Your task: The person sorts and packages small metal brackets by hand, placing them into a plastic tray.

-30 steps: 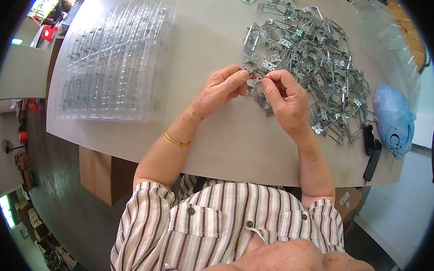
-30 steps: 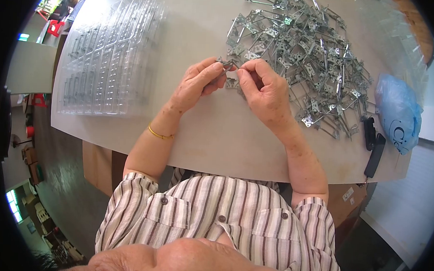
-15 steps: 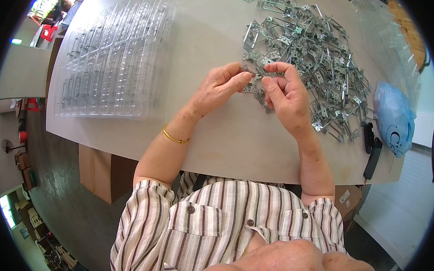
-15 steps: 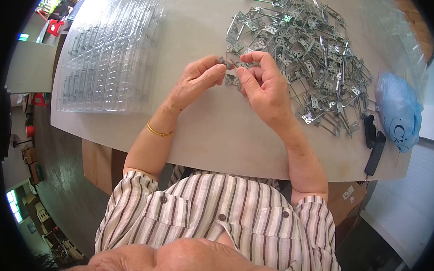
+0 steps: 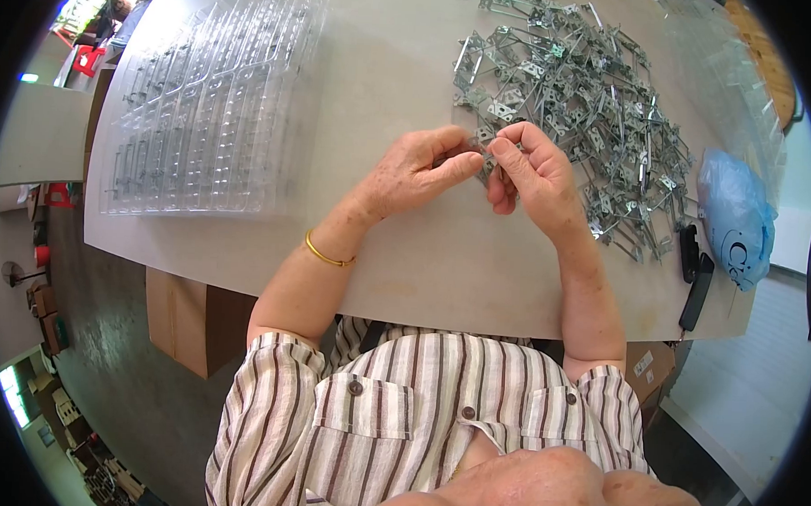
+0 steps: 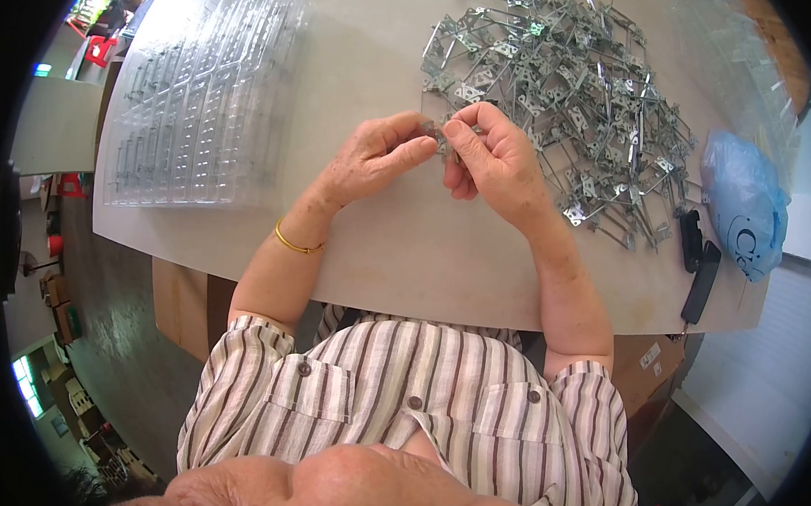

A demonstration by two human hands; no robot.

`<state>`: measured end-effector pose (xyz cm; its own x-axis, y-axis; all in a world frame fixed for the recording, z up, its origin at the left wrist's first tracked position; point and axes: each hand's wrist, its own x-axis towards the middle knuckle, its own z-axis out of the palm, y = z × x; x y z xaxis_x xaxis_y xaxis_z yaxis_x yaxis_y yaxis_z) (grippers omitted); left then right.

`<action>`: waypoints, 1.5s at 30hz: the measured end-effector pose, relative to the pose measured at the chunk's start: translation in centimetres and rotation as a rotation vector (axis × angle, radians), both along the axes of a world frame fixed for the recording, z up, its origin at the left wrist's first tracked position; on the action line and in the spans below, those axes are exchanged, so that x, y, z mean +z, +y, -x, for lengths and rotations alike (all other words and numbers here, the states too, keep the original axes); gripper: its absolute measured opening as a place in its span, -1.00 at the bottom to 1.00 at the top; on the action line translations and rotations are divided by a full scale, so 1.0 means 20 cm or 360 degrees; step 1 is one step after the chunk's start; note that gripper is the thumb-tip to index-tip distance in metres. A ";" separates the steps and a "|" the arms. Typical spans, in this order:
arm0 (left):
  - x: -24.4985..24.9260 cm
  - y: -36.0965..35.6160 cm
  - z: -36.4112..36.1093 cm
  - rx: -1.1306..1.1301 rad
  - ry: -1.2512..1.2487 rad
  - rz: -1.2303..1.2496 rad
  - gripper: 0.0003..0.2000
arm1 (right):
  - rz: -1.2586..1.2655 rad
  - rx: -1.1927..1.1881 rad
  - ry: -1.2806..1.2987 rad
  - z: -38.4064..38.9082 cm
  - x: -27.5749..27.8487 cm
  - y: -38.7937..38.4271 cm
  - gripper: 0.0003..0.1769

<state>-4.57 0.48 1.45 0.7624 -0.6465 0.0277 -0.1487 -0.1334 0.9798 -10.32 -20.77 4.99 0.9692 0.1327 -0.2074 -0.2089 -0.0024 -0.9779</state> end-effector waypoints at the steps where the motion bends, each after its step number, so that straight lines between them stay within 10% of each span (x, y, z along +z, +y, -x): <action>1: 0.01 0.00 0.01 -0.0019 -0.0003 -0.0017 -0.67 | 0.0099 -0.0001 0.0006 0.01 0.02 0.00 -0.75; 18: 0.02 0.03 -0.04 0.0017 0.0708 0.0583 -0.50 | 0.0160 -0.0203 -0.0209 0.02 0.03 0.02 -0.85; 36: -0.02 0.03 -0.04 0.0002 0.0289 0.0350 -0.61 | 0.0420 -0.0075 -0.0211 0.03 0.04 0.03 -0.82; 45: 0.02 0.04 -0.03 -0.0048 0.0299 0.0170 -0.59 | -0.0300 0.0098 0.0168 -0.01 0.01 -0.03 -0.69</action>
